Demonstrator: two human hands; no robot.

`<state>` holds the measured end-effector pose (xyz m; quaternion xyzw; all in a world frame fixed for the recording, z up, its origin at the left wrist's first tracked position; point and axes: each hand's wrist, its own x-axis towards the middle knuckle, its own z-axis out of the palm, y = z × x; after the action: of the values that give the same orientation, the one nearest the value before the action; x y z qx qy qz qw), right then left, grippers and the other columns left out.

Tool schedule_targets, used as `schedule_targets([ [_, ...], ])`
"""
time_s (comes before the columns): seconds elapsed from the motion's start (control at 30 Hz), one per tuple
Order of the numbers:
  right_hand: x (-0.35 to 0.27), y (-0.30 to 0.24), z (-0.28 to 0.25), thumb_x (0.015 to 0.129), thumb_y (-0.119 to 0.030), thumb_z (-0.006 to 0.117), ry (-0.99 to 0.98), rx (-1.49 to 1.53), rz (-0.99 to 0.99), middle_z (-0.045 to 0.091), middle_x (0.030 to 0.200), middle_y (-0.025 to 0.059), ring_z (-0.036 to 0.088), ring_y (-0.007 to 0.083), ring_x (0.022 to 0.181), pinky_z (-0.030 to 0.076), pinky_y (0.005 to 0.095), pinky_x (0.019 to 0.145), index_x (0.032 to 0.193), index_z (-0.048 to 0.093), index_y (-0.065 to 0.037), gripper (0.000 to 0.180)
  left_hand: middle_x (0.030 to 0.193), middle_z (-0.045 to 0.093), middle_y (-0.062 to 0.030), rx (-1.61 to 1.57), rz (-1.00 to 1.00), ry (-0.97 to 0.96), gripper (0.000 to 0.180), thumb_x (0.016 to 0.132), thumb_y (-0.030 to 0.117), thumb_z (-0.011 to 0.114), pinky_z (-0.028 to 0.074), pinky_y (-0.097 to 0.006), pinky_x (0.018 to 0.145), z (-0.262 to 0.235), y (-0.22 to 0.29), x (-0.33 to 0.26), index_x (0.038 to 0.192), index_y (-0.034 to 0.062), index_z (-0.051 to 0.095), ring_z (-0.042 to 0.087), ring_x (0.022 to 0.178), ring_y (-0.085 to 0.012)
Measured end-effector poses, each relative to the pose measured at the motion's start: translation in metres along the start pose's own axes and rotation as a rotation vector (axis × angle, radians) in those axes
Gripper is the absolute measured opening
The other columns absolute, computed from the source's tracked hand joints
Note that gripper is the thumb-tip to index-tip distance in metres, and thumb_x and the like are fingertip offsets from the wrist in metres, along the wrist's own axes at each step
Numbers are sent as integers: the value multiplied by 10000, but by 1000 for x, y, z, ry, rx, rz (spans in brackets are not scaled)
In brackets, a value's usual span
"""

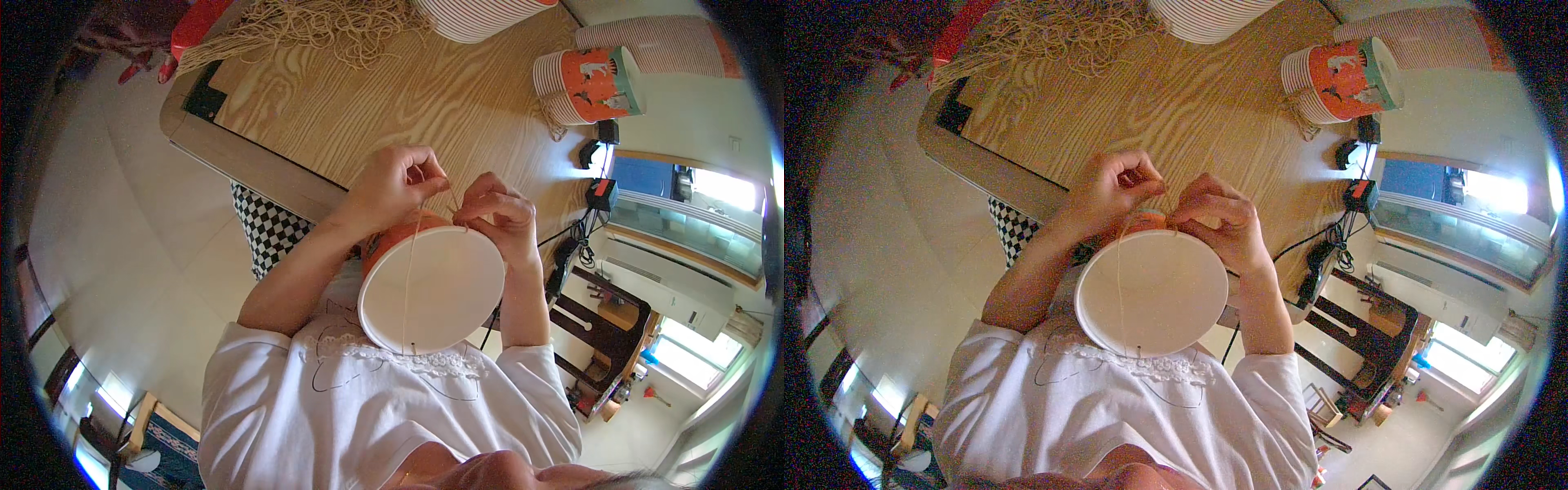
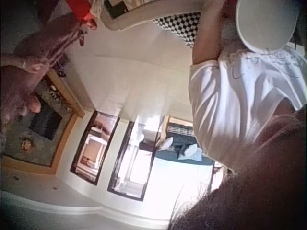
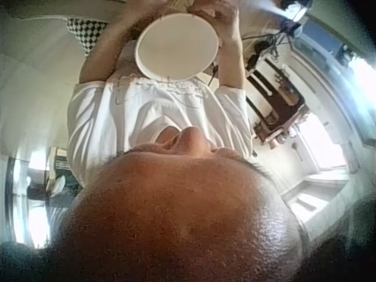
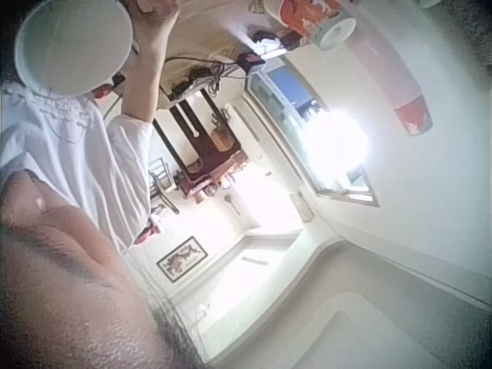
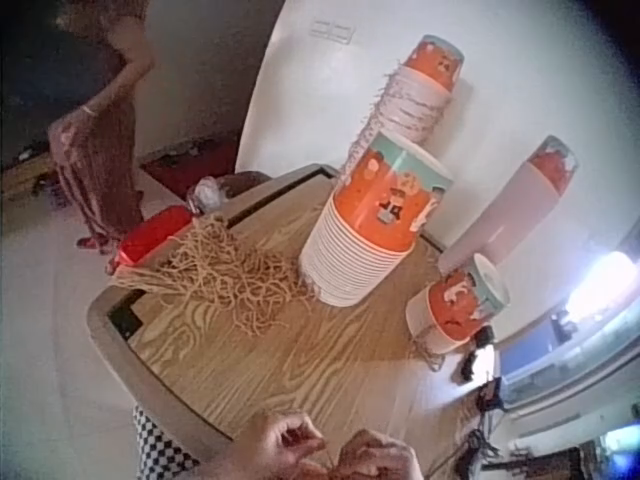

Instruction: Attaching rubber bands to a paper bowl as part of a manual assembly task.

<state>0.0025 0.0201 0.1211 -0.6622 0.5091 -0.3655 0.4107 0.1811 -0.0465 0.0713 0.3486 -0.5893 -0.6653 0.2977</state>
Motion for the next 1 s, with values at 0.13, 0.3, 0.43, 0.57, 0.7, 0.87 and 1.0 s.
schedule_targets([
  [0.13,-1,-6,2,647,-15,734,-5,-26,-19,589,770,48,576,189,757,459,293,656,735,670,-59,118,671,611,-37,35,56,-65,120,754,123,690,471,-265,599,-7,2,-1,777,27,623,580,634,-104],
  [0.3,0,-7,1,663,-16,725,-29,-57,-40,592,773,52,578,192,751,460,292,658,754,660,-56,119,676,610,-33,-1,26,-153,108,758,107,685,469,-256,606,-11,8,-2,807,25,634,572,644,-93],
  [0.43,1,-9,1,675,-25,722,-19,-95,-49,602,792,61,589,196,764,467,297,669,762,646,-55,119,727,641,-47,-133,83,-203,119,764,92,677,476,-254,638,-8,3,-1,842,6,652,586,687,-85],
  [0.57,1,-6,3,674,-17,724,45,-84,-14,610,802,64,598,198,774,472,299,679,748,624,-46,128,761,658,-63,-88,52,-205,122,767,89,671,483,-257,662,-11,5,0,841,-6,656,602,718,-91],
  [0.7,2,-7,2,662,0,727,45,-108,-40,613,804,63,597,204,773,474,301,682,745,614,-42,146,757,663,-73,-91,27,-217,111,766,90,663,488,-265,659,-9,5,-2,828,-2,659,614,719,-105],
  [0.87,1,-4,-2,661,-1,731,-29,-113,-72,618,815,64,594,208,775,476,304,685,760,637,-48,144,746,663,-85,-47,38,-209,121,758,110,669,487,-271,651,-4,0,0,818,5,661,624,706,-122],
  [1.0,1,-2,-2,672,-6,724,-47,-87,-64,617,814,66,593,210,778,474,303,683,770,648,-47,131,745,659,-96,-9,65,-211,133,750,127,671,484,-283,646,-3,-2,0,824,17,663,630,699,-144],
])
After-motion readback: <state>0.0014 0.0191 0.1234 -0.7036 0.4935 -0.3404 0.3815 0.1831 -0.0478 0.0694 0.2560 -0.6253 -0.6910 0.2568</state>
